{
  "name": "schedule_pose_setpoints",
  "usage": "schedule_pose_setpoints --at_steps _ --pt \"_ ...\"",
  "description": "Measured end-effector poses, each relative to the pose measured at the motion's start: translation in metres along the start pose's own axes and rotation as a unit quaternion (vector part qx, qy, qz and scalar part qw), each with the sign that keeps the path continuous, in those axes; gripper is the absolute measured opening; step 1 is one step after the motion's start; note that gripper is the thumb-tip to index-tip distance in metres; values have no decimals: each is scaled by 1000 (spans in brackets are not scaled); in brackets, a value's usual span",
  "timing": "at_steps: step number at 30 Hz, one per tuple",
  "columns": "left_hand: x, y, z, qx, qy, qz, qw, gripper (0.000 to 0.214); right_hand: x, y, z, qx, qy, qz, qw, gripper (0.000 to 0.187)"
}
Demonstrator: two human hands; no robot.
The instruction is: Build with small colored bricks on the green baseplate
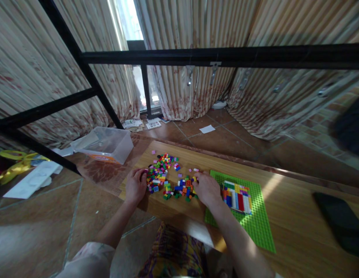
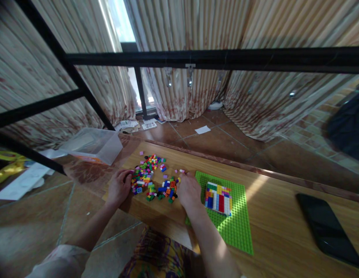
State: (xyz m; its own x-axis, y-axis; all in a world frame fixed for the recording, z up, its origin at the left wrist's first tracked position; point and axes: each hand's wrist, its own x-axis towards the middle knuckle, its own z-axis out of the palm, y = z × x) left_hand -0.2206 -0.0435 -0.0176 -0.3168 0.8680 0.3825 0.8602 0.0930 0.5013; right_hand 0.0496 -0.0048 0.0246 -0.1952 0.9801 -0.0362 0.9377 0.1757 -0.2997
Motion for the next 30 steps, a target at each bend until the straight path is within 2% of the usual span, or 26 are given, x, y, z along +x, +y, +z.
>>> schedule_pose_setpoints --at_steps 5,10,16,20,25,30 --pt "0 -1 0 4 -1 -3 1000 34 7 5 2 48 -13 6 999 15" --pt "0 0 -1 0 -1 0 1000 33 8 7 4 84 -6 8 996 20" --pt "-1 1 -1 -3 6 5 1000 31 -2 9 9 181 12 14 983 14" --pt "0 1 -2 -12 6 0 1000 31 -13 15 8 244 46 5 969 10" --pt "-1 2 -2 -31 12 -2 999 32 -23 19 5 243 85 -4 966 15" --pt "-1 3 -3 -38 14 -10 999 33 -35 4 8 247 81 -25 965 19"
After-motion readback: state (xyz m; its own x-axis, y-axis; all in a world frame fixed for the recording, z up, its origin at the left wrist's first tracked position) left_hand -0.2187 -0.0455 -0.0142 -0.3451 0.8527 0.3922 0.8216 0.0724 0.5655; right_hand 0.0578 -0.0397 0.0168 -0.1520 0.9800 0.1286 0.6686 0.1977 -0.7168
